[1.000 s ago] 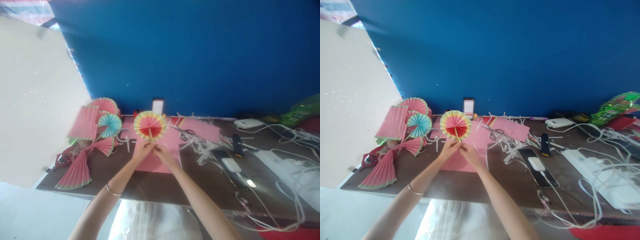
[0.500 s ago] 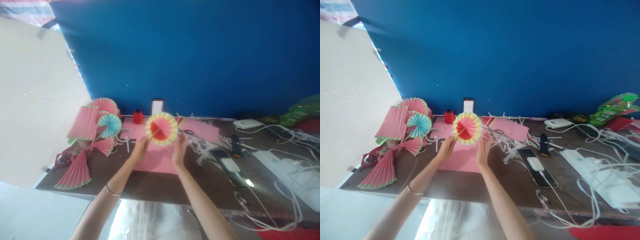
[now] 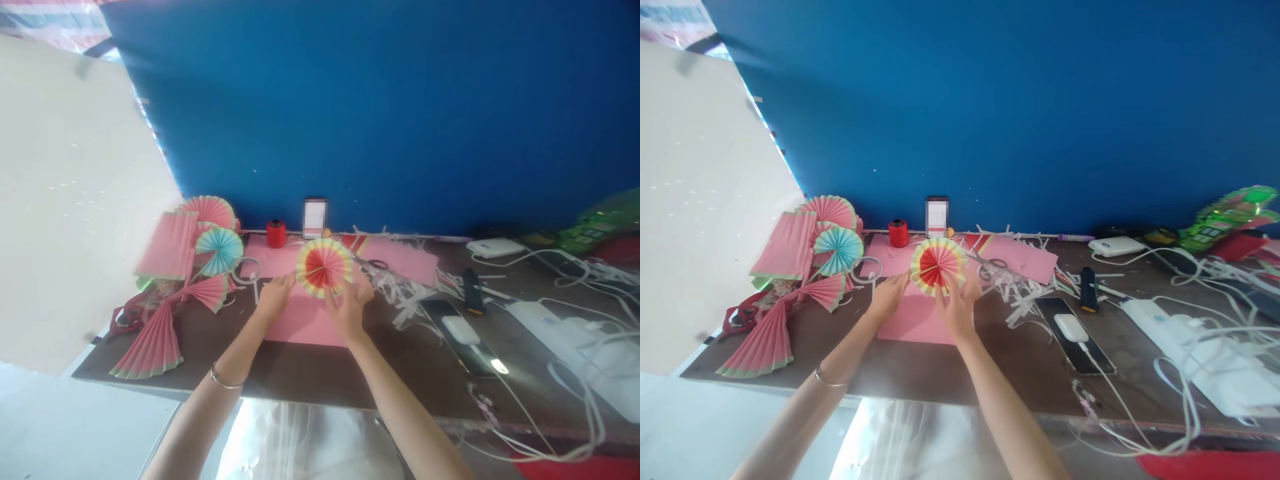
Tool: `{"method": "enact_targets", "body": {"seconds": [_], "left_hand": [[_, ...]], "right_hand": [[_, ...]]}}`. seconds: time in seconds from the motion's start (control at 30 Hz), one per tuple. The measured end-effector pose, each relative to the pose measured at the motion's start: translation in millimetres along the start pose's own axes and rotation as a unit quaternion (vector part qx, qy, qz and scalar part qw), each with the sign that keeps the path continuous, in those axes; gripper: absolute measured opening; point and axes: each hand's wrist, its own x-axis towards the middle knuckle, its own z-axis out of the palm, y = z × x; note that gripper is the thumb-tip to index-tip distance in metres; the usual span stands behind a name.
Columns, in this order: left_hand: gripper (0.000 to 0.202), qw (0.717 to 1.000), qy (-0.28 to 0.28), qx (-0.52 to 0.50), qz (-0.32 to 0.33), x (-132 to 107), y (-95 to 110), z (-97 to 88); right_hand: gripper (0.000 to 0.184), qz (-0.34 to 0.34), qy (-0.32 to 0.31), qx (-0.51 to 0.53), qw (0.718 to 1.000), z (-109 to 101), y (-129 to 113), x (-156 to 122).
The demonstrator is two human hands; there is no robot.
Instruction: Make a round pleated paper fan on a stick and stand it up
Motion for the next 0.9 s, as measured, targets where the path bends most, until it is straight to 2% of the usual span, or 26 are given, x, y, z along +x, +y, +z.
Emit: {"method": "enact_targets", "body": {"seconds": [0.1, 0.2, 0.3, 0.43, 0.67, 0.9], "left_hand": [[0.032, 0.999, 0.037, -0.008, 0.009, 1, 1, 0.9], [0.029, 0.998, 0.054, 0.000, 0.031, 1, 0, 2.3], [0.025, 0.996, 0.048, 0.018, 0.075, 0, 0, 1.2], [0.026, 0.992, 0.040, 0.020, 0.121, -1, 2, -6.4], [0.030, 0.983, 0.025, 0.024, 0.179, -3, 8, -13.8], [0.030, 0.980, 0.045, 0.034, 0.193, -5, 11, -12.8]], "right_hand": [[0.038, 0.004, 0.050, -0.024, 0.998, -2, 2, 3], [0.029, -0.020, 0.070, -0.058, 0.996, -5, 4, 6], [0.015, -0.084, 0.045, -0.079, 0.992, -5, 2, 4], [0.009, -0.145, -0.005, -0.083, 0.986, -2, -3, -1], [0.013, -0.159, -0.085, -0.088, 0.980, -5, -5, -2], [0.014, -0.154, -0.100, -0.087, 0.979, -6, -5, -5]]}}
